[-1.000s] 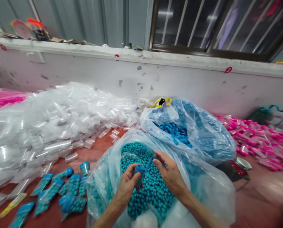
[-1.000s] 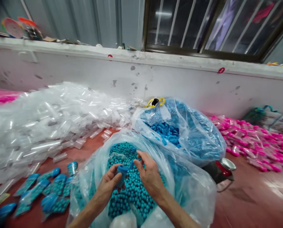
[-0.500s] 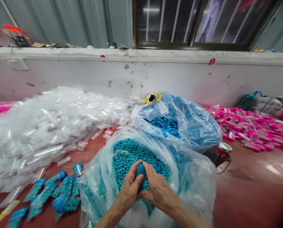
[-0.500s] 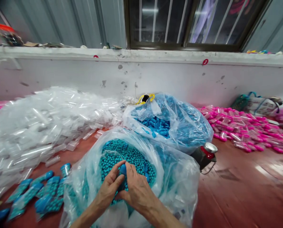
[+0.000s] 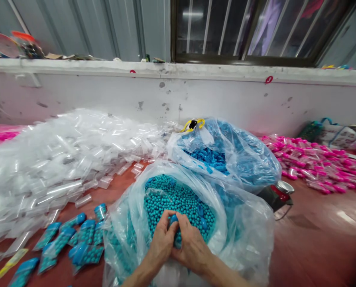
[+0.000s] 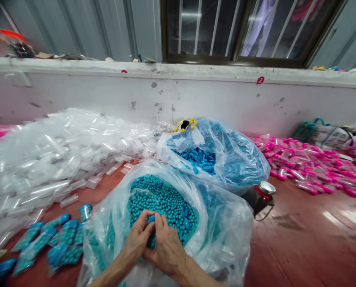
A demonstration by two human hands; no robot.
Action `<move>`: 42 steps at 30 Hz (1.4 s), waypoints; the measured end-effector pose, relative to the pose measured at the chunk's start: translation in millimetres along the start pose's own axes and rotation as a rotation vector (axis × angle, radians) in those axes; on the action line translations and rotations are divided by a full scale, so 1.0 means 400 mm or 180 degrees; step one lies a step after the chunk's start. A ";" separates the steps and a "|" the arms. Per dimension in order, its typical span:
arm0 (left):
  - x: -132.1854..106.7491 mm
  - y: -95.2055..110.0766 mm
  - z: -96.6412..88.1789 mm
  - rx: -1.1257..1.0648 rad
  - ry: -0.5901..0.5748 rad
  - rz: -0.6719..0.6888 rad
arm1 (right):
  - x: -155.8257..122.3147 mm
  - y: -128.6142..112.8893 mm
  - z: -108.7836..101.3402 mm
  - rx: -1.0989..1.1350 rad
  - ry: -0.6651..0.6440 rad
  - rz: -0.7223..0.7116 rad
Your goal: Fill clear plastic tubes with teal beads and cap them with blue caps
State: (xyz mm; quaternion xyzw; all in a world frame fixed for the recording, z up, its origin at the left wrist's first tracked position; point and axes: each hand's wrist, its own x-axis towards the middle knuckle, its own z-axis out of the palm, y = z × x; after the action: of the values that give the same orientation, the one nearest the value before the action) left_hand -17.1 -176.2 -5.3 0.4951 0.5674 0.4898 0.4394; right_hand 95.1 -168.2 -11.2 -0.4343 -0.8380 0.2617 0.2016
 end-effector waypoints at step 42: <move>0.211 -0.100 -0.047 0.0975 -0.0314 -0.0261 | 0.283 0.208 -0.034 0.1235 0.0272 0.0564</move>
State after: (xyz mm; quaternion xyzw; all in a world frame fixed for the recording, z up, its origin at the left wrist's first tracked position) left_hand -51.4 -96.1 -43.6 0.5562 0.6328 0.3543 0.4058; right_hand 93.5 -29.8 -39.1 -0.4701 -0.7211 0.4161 0.2929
